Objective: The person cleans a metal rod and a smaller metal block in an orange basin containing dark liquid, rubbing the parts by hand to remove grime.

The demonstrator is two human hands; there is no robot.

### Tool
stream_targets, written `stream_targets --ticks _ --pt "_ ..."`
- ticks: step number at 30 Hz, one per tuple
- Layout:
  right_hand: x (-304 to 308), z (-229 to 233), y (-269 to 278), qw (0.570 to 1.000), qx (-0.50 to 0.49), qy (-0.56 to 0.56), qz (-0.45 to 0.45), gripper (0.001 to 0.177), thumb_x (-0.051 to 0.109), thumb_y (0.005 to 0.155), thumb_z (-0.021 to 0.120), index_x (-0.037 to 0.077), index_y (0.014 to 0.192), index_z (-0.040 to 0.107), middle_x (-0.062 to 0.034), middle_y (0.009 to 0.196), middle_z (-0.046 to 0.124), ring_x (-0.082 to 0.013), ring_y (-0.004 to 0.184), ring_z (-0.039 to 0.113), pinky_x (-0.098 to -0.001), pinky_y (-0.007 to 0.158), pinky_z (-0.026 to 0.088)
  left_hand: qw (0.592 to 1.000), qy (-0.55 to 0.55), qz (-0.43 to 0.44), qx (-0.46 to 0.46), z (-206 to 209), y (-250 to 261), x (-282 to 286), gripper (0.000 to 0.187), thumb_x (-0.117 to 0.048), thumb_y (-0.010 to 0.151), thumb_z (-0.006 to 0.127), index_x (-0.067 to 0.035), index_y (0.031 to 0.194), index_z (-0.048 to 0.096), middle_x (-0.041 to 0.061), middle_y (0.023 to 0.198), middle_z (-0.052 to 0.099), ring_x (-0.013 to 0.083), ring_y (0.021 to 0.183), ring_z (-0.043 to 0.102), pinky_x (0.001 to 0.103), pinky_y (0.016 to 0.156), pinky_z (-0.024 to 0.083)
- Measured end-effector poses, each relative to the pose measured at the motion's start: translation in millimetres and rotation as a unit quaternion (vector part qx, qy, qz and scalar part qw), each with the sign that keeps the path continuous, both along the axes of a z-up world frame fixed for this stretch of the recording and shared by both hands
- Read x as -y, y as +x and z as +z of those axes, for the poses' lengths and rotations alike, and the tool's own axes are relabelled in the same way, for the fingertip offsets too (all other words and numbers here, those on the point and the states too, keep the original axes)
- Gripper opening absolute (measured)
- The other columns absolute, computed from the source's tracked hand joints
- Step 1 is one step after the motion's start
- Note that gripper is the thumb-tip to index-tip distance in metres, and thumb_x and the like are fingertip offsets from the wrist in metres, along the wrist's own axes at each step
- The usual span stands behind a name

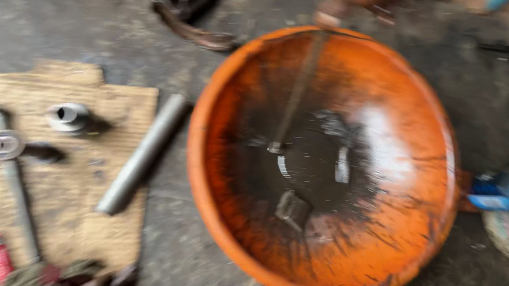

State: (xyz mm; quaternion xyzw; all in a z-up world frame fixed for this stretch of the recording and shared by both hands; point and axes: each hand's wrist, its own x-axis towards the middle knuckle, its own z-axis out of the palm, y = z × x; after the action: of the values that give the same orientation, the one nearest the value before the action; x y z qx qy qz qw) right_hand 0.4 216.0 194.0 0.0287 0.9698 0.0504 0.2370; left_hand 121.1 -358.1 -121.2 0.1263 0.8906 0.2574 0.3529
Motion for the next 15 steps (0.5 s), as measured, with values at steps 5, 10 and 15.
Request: stream_targets --ticks 5,10,15 --pt "8 17 -8 0.992 0.119 0.000 -0.038 0.026 0.030 0.083 0.081 0.009 0.096 0.082 -0.0118 0.067 0.072 -0.0272 0.055 0.068 -0.0423 0.054 0.054 0.999 -0.021 -0.036 0.034 61 -33 46 0.055 -0.006 0.083 0.065 -0.002 0.137 0.056 0.024 0.103 0.068 0.0470 0.093 0.063 0.055 0.075 0.049" --pt "12 54 25 0.992 0.104 -0.006 0.076 0.027 0.034 0.078 0.081 0.013 0.095 0.083 -0.0100 0.064 0.073 -0.0273 0.052 0.066 -0.0408 0.052 0.052 0.991 0.015 -0.111 0.070 83 -58 15 0.059 -0.006 0.080 0.066 -0.002 0.138 0.056 0.024 0.103 0.067 0.0476 0.093 0.063 0.056 0.076 0.049" --pt "43 69 26 0.991 0.127 0.015 -0.030 0.023 0.023 0.082 0.073 0.006 0.097 0.074 -0.0191 0.066 0.071 -0.0365 0.062 0.071 -0.0468 0.061 0.058 0.989 0.036 -0.130 0.063 86 -76 -1 0.063 -0.007 0.077 0.066 -0.001 0.138 0.055 0.024 0.103 0.066 0.0481 0.093 0.062 0.056 0.076 0.049"
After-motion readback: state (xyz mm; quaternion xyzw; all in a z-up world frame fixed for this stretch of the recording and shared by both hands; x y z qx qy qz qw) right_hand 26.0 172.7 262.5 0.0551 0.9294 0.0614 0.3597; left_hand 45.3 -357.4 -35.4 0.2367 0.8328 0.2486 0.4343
